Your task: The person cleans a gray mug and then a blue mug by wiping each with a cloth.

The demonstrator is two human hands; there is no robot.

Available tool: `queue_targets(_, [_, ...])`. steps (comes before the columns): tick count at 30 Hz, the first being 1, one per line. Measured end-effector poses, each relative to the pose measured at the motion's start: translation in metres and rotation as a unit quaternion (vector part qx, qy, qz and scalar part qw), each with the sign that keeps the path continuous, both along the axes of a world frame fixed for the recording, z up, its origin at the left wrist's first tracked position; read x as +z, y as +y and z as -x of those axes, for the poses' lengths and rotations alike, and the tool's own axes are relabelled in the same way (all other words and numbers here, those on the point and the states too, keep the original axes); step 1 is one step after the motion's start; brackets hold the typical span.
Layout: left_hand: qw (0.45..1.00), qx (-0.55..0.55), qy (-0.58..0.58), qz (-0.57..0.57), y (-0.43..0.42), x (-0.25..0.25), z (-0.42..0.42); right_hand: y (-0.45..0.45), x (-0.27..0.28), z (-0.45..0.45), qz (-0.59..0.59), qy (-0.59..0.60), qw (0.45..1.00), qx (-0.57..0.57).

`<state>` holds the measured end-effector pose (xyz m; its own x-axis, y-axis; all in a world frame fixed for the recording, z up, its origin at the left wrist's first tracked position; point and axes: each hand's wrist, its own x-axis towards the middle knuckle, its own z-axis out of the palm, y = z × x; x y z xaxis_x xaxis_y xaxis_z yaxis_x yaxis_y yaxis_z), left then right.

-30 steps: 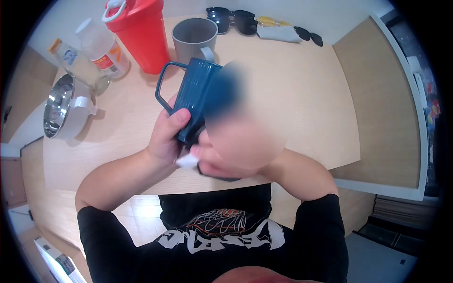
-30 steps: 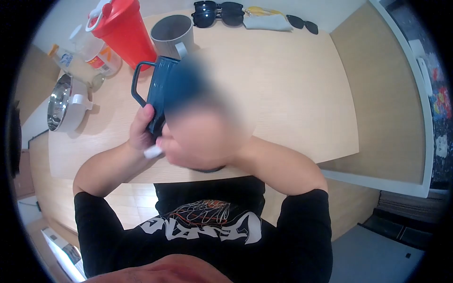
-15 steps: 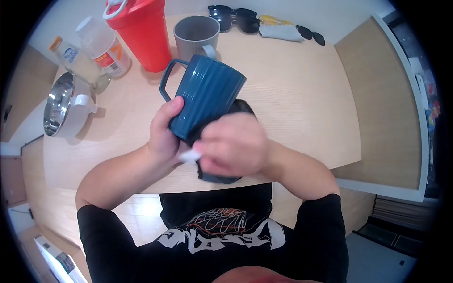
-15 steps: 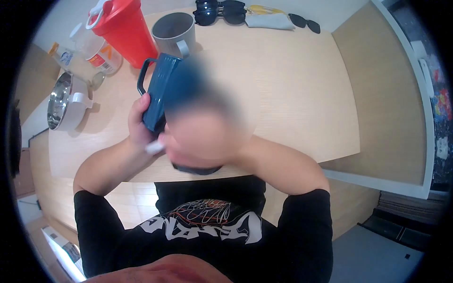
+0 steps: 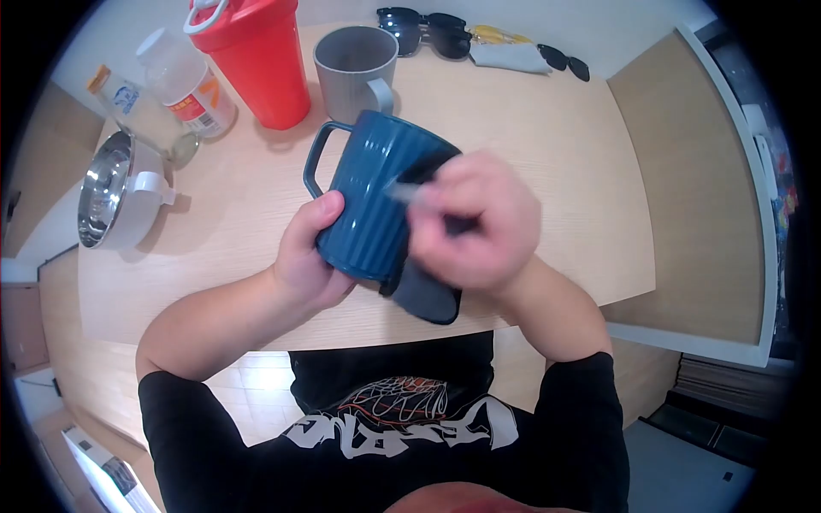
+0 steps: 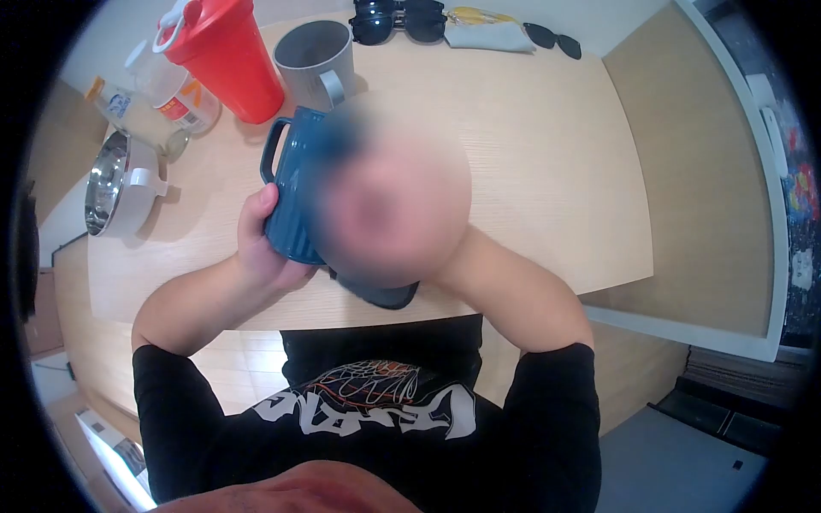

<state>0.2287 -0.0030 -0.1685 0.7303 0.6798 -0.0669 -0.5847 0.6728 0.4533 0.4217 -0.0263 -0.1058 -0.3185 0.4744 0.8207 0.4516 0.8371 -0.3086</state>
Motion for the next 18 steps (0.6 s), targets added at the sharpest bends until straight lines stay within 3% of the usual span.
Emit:
queue_targets(3, [1.000, 0.020, 0.021, -0.012, -0.002, 0.007, -0.002, -0.017, -0.007, 0.018, 0.031, -0.094, 0.993, 0.069])
queue_targets(6, [0.998, 0.008, 0.025, -0.050, 0.002, 0.007, 0.000, -0.019, -0.012, 0.017, 0.011, -0.094, 0.991, 0.091])
queue_targets(8, [0.998, 0.032, 0.048, -0.029, -0.001, 0.010, -0.002, -0.014, -0.010, 0.009, 0.026, -0.083, 0.996, 0.032])
queue_targets(13, [0.999, -0.009, 0.047, -0.003, 0.000, 0.006, 0.002, 0.012, -0.001, -0.011, 0.003, 0.019, 0.997, -0.072])
queue_targets(14, [0.998, -0.004, 0.069, -0.012, -0.002, 0.010, 0.002, 0.014, -0.008, -0.010, 0.015, 0.095, 0.994, -0.058])
queue_targets(18, [0.998, -0.014, 0.049, -0.032, -0.003, 0.010, 0.001, 0.014, -0.003, -0.009, 0.009, 0.112, 0.991, -0.068])
